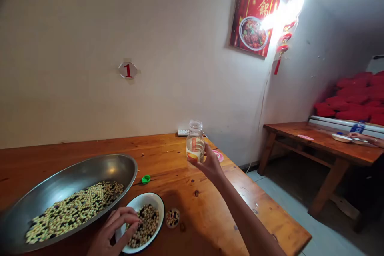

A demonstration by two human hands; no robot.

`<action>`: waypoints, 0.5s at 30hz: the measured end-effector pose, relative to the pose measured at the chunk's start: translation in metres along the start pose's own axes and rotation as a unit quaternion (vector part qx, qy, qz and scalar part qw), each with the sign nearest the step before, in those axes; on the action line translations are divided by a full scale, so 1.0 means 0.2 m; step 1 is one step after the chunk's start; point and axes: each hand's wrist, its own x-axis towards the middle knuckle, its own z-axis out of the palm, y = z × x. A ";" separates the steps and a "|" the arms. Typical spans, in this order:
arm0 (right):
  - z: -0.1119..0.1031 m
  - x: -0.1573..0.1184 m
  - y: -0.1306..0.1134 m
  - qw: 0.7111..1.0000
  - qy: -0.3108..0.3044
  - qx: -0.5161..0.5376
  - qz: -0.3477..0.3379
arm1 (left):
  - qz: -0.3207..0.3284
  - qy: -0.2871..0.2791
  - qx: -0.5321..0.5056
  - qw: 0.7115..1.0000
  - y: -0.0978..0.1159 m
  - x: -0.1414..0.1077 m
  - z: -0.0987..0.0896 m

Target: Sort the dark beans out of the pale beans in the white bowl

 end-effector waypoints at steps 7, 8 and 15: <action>0.10 0.01 0.43 0.994 0.024 0.043 0.095 | -0.011 0.004 -0.007 1.000 0.01 -0.01 0.01; 0.10 0.01 0.46 0.993 0.028 0.045 0.102 | -0.013 0.001 -0.003 1.000 0.01 -0.01 0.01; 0.08 0.06 0.58 0.987 0.047 0.051 0.145 | 0.007 -0.058 0.038 0.998 -0.01 0.00 -0.02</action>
